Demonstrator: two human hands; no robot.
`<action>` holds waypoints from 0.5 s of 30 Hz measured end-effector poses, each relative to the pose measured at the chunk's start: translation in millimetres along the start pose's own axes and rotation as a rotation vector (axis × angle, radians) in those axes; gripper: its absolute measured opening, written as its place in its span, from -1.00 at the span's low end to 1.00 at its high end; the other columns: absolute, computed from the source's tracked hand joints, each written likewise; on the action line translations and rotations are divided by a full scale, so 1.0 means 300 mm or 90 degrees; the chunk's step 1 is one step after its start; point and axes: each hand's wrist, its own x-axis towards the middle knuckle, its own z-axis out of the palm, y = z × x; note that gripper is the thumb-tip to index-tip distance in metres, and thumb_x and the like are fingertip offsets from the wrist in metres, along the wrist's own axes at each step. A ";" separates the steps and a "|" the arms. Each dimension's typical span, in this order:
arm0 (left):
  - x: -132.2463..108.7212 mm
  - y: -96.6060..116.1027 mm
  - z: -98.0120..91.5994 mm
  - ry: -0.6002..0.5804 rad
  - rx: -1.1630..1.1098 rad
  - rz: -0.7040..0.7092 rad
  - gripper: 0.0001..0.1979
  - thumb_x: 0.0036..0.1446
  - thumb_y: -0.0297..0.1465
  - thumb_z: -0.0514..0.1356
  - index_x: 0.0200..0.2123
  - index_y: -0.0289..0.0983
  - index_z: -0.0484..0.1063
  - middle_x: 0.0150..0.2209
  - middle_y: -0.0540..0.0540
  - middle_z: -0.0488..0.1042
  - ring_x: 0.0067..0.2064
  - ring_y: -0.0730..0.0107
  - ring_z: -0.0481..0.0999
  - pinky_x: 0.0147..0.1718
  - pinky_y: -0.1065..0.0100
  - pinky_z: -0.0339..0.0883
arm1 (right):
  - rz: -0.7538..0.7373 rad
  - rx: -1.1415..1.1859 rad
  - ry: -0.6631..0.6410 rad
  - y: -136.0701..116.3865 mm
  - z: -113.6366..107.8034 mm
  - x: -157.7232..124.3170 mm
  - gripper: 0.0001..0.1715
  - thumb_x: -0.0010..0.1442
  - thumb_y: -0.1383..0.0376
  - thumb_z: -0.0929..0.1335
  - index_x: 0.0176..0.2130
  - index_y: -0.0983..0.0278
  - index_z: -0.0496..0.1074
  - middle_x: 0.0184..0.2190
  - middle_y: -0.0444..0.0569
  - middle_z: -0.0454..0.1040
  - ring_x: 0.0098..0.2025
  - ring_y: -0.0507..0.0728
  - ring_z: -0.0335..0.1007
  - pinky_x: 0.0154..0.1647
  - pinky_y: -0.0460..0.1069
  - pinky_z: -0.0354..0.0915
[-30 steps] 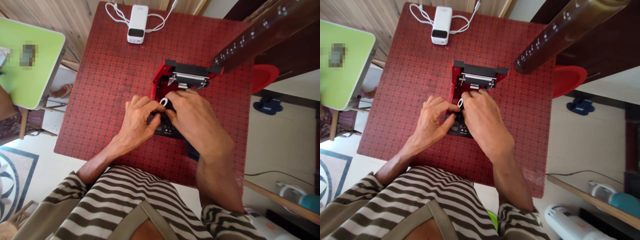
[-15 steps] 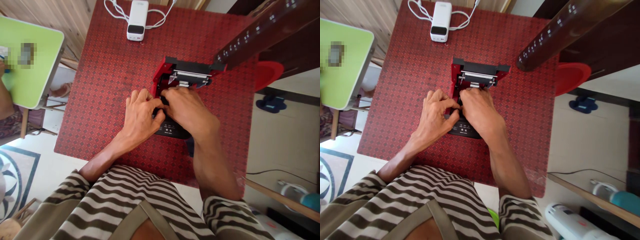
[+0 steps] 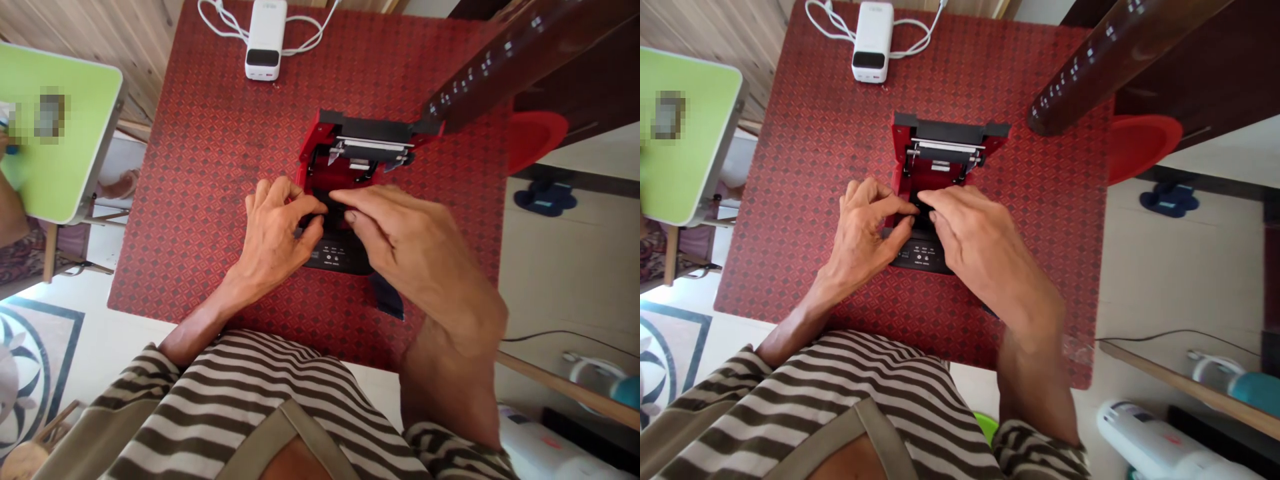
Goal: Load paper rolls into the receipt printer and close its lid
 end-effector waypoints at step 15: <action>-0.053 0.003 -0.018 0.138 0.036 0.238 -0.87 0.76 -0.43 0.46 0.11 -0.07 0.85 -0.01 -0.02 0.87 0.11 0.14 0.71 0.22 0.02 0.42 | -0.130 -0.173 0.290 0.014 0.124 -0.137 -0.84 0.69 0.37 0.55 0.04 0.08 0.75 -0.11 -0.01 0.82 -0.09 0.31 0.70 -0.01 0.25 0.62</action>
